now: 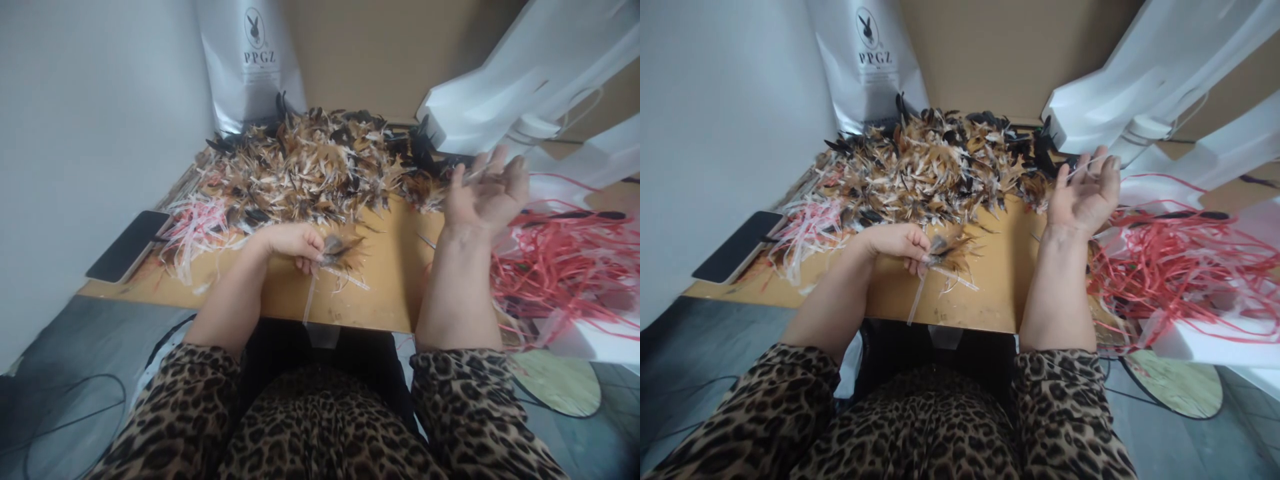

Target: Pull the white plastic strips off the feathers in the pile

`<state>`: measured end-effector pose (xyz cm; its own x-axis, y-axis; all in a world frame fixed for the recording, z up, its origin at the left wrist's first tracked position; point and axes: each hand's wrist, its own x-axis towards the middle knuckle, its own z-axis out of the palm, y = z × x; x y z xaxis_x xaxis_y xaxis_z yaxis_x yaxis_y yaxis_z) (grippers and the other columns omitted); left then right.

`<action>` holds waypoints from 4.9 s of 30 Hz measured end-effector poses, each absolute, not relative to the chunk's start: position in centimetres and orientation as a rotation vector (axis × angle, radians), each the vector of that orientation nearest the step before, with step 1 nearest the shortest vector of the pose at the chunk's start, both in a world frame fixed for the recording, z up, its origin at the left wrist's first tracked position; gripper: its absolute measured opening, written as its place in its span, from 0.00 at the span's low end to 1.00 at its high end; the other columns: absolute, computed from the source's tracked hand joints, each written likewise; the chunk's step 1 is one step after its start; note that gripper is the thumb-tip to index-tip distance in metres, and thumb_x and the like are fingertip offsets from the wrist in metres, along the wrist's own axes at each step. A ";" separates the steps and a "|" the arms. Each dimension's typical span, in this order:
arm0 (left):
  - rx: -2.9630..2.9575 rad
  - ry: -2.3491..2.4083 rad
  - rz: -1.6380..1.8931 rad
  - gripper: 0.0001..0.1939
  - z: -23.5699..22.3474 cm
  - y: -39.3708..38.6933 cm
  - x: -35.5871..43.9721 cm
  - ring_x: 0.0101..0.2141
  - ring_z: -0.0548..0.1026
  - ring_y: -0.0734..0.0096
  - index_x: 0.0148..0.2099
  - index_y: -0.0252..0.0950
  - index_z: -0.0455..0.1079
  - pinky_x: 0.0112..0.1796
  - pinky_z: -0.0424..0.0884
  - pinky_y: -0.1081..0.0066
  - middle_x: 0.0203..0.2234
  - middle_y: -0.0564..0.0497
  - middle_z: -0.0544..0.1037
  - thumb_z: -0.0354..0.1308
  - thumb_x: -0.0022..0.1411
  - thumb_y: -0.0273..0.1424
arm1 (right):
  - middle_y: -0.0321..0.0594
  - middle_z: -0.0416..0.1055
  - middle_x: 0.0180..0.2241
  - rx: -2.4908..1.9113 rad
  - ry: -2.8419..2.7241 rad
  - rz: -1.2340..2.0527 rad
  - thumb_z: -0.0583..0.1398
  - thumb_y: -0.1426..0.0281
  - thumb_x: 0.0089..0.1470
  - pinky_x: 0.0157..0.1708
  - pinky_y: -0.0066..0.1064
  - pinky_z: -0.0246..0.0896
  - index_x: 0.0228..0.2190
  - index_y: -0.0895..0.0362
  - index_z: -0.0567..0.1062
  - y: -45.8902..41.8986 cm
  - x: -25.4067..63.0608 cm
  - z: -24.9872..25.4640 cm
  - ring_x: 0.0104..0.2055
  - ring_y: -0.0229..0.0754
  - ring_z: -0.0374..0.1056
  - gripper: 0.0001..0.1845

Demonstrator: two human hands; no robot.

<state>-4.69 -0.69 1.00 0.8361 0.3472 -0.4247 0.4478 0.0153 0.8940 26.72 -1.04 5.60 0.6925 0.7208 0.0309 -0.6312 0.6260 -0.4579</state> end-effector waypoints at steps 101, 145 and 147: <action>1.171 0.932 0.943 0.09 1.8 -1.4 -2.6 0.23 0.76 0.79 0.28 0.27 0.74 0.29 0.73 0.80 0.23 0.47 0.79 0.67 0.53 0.29 | 0.39 0.71 0.27 -1.052 -1.912 0.261 0.61 0.71 0.51 0.32 0.32 0.58 0.26 0.57 0.78 -2.8 16.7 2.9 0.30 0.39 0.64 0.05; 1.480 0.885 0.989 0.09 1.9 -2.5 -1.6 0.18 0.68 0.82 0.26 0.31 0.73 0.23 0.65 0.80 0.17 0.53 0.73 0.63 0.55 0.31 | 0.35 0.69 0.20 -1.024 -1.690 1.008 0.68 0.62 0.43 0.28 0.31 0.59 0.21 0.58 0.75 -1.3 17.7 1.6 0.25 0.36 0.63 0.12; 1.357 0.957 1.090 0.09 1.7 -2.0 -1.5 0.17 0.67 0.83 0.25 0.30 0.72 0.21 0.65 0.80 0.17 0.54 0.72 0.63 0.55 0.30 | 0.36 0.72 0.23 -1.060 -1.682 0.981 0.66 0.62 0.45 0.29 0.30 0.59 0.25 0.58 0.76 -1.5 17.1 1.5 0.26 0.36 0.64 0.12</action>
